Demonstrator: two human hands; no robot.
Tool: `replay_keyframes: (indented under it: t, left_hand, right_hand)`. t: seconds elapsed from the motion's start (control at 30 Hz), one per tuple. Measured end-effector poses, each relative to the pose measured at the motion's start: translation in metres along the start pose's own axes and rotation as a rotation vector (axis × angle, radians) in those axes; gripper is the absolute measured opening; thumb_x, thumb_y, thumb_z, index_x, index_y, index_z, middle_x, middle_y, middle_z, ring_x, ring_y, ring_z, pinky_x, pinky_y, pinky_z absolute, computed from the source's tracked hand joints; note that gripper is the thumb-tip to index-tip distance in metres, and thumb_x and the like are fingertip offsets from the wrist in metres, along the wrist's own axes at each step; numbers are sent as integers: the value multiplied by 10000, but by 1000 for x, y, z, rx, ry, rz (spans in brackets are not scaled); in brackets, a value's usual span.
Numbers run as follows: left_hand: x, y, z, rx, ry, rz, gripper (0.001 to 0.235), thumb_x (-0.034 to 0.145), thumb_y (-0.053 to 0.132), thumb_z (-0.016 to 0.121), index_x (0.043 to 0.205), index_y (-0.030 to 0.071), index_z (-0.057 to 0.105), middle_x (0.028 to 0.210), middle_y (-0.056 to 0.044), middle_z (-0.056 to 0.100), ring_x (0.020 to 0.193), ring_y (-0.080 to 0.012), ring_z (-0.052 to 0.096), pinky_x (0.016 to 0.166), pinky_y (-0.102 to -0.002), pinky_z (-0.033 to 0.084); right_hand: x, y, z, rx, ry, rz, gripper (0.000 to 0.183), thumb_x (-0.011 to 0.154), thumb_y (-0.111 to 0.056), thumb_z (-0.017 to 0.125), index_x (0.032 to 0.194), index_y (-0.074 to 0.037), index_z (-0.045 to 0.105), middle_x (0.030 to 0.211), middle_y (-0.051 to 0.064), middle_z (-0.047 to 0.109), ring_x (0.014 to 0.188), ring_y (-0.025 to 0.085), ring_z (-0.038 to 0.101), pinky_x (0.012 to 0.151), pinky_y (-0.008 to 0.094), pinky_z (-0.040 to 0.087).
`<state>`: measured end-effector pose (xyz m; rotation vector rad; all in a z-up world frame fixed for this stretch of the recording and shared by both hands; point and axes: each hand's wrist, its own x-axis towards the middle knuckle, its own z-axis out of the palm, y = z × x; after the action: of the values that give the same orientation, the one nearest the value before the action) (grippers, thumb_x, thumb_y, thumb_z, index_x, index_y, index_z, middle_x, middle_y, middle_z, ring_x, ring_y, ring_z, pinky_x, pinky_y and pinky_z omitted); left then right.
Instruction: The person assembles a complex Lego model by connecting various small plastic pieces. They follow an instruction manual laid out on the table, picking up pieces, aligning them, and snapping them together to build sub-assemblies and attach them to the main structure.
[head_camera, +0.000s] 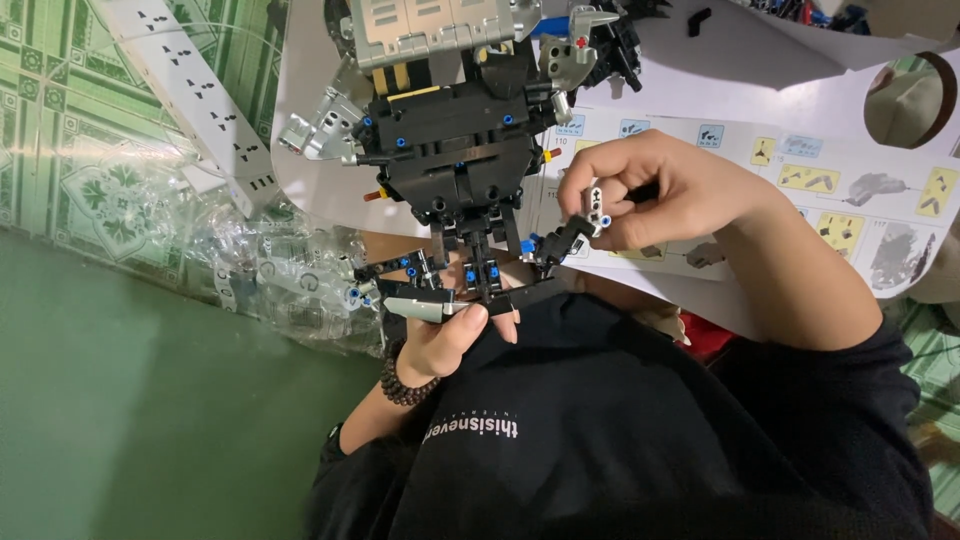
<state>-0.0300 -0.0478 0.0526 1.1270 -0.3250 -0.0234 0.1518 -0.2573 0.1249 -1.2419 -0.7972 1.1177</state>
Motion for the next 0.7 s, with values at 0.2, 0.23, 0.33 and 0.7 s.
replay_keyframes:
  t: [0.2,0.23,0.33,0.7]
  left_hand:
    - [4,8,7,-34,36,52,390,947,222,490,696,-1,689,752,-146,677,748,-238,671,778,-312,517]
    - [-5,2,6,-33,31,48,390,947,222,490,696,-1,689,752,-146,677,748,-238,671,778,-312,517]
    - [-16,-6,-9,-295,150,-61,388,919,27,450,1301,-15,401,992,-150,603,689,-229,635,739,-367,550]
    - [-35,-65,-28,19,183,163,397,860,151,624,1068,-161,496,860,-293,642,777,-319,670,656,-367,606]
  right_hand:
    - [0,-4,2,-1,29,0,243,748,89,623,990,89,608,412,-50,358,370,40,311,414,166,325]
    - [0,-4,1,0,35,-3,243,748,89,623,990,89,608,412,-50,358,370,40,311,414,166,325]
    - [-3,-7,-2,-4,70,-8,255,751,82,620,1004,97,597,404,-51,361,363,35,313,406,164,306]
    - [-24,-22,-19,-139,-54,-118,375,616,159,594,969,60,674,363,-27,399,307,110,351,383,202,351]
